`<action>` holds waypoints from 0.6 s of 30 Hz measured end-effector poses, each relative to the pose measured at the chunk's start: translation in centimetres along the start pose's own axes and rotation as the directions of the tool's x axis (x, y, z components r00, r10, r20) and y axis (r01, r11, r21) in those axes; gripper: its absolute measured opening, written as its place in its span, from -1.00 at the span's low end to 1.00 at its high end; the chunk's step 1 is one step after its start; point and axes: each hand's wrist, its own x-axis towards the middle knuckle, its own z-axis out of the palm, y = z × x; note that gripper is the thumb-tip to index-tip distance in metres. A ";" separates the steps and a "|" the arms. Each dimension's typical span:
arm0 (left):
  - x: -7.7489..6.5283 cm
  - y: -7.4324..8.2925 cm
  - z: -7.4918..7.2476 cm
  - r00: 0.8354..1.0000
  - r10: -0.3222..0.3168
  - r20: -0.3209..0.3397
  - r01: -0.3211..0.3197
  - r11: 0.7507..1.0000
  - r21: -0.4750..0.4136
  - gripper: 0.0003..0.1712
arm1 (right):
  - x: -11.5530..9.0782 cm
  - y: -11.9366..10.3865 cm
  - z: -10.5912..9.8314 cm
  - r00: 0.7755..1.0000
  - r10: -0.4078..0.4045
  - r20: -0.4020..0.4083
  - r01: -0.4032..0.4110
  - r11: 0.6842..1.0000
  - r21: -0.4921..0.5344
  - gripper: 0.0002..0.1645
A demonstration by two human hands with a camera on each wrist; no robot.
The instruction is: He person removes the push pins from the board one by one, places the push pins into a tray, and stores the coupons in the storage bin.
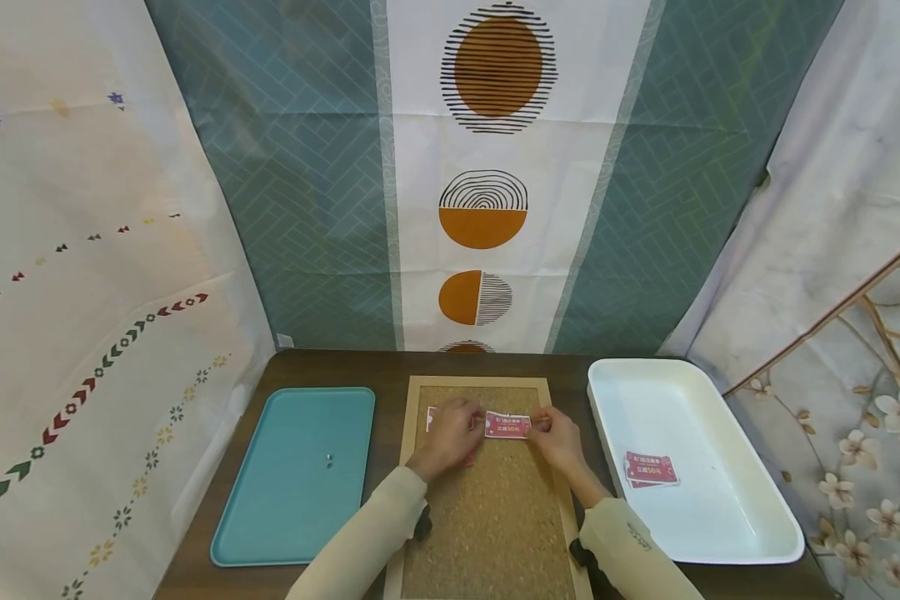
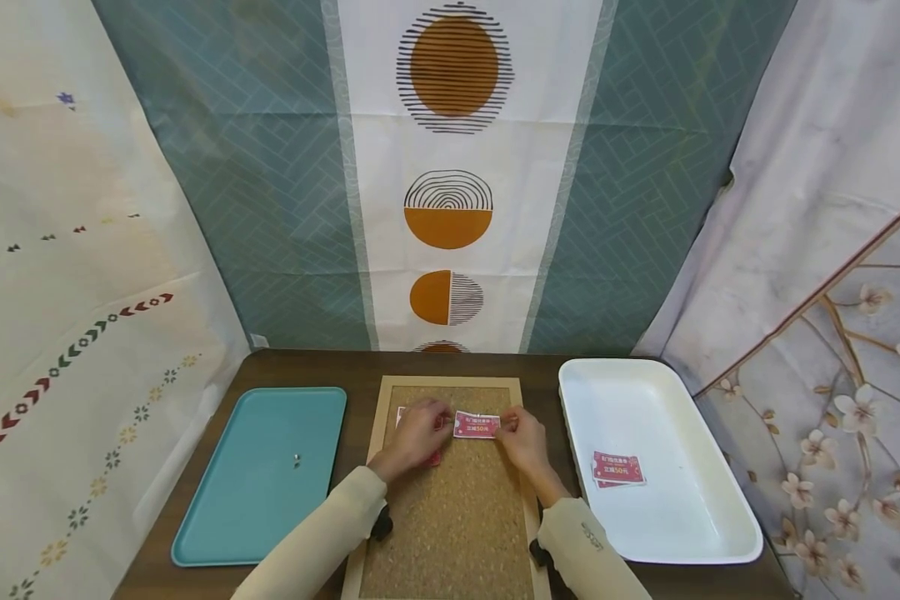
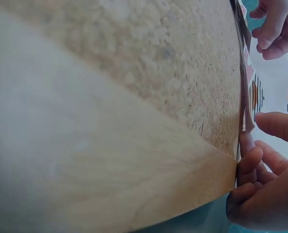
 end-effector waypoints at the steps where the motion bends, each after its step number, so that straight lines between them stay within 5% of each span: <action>1: 0.1 0.1 0.1 1.000 -0.001 0.001 0.001 1.000 0.001 -0.80 | 0.1 0.1 0.0 1.000 0.000 -0.003 0.000 1.000 0.004 -0.69; 18: 2.3 1.6 1.2 0.996 0.033 0.088 -0.038 0.998 0.052 -0.79 | 0.5 0.4 0.5 0.998 0.058 -0.004 -0.057 0.992 0.115 -0.69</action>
